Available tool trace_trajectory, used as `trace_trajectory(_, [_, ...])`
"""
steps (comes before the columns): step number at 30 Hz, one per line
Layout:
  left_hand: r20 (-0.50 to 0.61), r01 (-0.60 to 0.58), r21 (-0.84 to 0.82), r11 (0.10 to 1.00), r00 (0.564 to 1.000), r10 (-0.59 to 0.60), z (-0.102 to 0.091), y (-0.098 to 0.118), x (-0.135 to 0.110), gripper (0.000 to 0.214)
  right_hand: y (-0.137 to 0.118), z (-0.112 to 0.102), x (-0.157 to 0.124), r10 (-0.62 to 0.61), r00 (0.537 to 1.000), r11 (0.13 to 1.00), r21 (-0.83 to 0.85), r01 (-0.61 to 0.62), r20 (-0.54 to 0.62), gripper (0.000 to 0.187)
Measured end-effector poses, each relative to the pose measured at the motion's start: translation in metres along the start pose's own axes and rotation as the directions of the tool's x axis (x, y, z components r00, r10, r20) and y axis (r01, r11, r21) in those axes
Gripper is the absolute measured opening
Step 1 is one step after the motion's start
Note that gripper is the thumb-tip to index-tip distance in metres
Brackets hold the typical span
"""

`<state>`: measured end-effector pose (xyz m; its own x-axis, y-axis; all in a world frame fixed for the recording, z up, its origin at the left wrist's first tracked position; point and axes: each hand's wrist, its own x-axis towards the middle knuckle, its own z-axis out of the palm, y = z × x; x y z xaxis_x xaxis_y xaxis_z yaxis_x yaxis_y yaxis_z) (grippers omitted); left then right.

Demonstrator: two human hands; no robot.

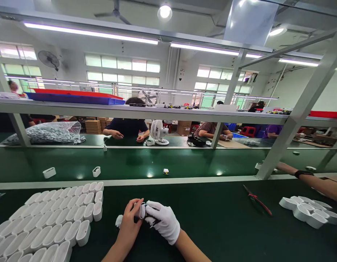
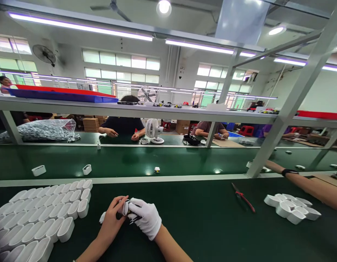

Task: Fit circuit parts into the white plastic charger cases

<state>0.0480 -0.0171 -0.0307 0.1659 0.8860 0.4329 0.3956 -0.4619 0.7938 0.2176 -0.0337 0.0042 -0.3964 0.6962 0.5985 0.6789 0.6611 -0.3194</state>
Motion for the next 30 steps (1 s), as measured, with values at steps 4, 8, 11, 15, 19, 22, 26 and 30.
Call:
trace_trajectory(4, [0.009,0.004,-0.002,1.000,1.000,-0.004,-0.001,0.002,0.000,0.063,-0.001,-0.002,0.001,0.018,1.000,0.999,-0.044,-0.017,0.025,0.026])
trace_trajectory(8, [0.004,-0.002,-0.006,1.000,1.000,0.002,-0.001,0.000,0.000,0.061,-0.005,-0.001,0.001,0.041,0.998,0.998,-0.042,-0.039,0.048,0.027])
trace_trajectory(11, [0.010,0.002,-0.028,1.000,1.000,-0.001,-0.002,0.003,0.001,0.059,-0.007,0.004,0.001,0.135,0.991,0.979,0.149,-0.136,0.015,0.029])
trace_trajectory(15, [0.032,0.006,-0.062,0.998,0.999,-0.004,-0.005,0.015,0.001,0.052,-0.005,0.010,0.003,0.448,0.893,0.701,0.605,-0.377,0.037,0.055])
trace_trajectory(19, [0.091,-0.035,-0.054,0.998,0.995,0.040,-0.010,0.025,0.001,0.044,-0.002,0.006,0.007,0.452,0.794,0.300,0.768,-0.566,0.408,0.039])
trace_trajectory(22, [0.143,-0.030,-0.108,0.994,0.989,0.045,-0.011,0.029,0.000,0.047,-0.004,0.003,0.011,0.422,0.777,0.199,0.788,-0.583,0.467,0.031])
trace_trajectory(26, [0.165,0.140,-0.350,0.926,0.983,-0.086,-0.005,0.031,-0.004,0.060,-0.007,0.009,0.013,0.520,0.772,0.167,0.842,-0.513,0.367,0.040])
trace_trajectory(30, [0.242,0.375,-0.615,0.693,0.927,-0.288,0.004,0.028,-0.003,0.064,-0.007,0.015,0.012,0.578,0.755,0.152,0.868,-0.473,0.310,0.045])
